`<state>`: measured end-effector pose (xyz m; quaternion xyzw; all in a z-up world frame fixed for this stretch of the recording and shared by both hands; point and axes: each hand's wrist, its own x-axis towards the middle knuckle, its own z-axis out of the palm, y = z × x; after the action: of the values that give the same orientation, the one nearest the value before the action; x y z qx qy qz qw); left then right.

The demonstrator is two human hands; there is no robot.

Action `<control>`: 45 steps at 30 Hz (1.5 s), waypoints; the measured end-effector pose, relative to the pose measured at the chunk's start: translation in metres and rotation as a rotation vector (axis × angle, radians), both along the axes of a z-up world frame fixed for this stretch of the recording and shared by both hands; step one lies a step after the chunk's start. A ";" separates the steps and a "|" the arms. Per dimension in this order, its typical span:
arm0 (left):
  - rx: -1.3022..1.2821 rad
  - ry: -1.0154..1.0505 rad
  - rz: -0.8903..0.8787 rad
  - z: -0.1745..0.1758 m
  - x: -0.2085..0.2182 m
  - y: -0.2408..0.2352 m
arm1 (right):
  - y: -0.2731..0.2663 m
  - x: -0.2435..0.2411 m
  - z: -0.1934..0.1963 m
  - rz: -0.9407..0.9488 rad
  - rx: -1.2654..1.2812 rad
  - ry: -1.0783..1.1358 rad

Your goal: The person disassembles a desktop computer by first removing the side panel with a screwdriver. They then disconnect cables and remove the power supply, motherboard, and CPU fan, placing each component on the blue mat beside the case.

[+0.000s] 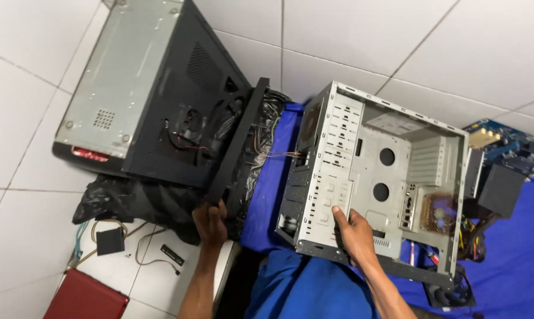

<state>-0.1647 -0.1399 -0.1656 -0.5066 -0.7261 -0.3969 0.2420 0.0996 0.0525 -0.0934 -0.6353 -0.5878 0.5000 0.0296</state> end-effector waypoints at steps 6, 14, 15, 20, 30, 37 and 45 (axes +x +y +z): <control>-0.064 -0.805 -0.026 0.123 -0.001 -0.017 | -0.009 -0.011 -0.020 0.071 -0.097 -0.060; -0.523 -0.953 0.071 0.255 -0.058 0.047 | -0.017 0.009 -0.098 0.233 -0.046 -0.114; -0.590 -0.851 -0.028 0.250 -0.075 0.059 | -0.019 0.010 -0.096 0.206 -0.063 -0.106; -0.803 -0.866 -0.020 0.274 -0.117 0.135 | -0.019 0.009 -0.086 0.210 -0.104 -0.086; -0.618 -0.994 0.042 0.167 -0.208 0.254 | -0.017 0.012 -0.106 0.205 -0.098 -0.029; -0.609 -0.325 0.337 0.116 -0.261 0.257 | -0.019 0.017 -0.143 0.203 -0.039 -0.040; -0.486 0.472 0.174 0.129 -0.129 0.214 | -0.017 0.014 -0.130 0.253 -0.073 0.019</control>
<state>-0.2940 0.0742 -0.0370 -0.5635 -0.7638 -0.0625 0.3085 0.1135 0.0352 -0.2236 -0.5517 -0.6444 0.5270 -0.0513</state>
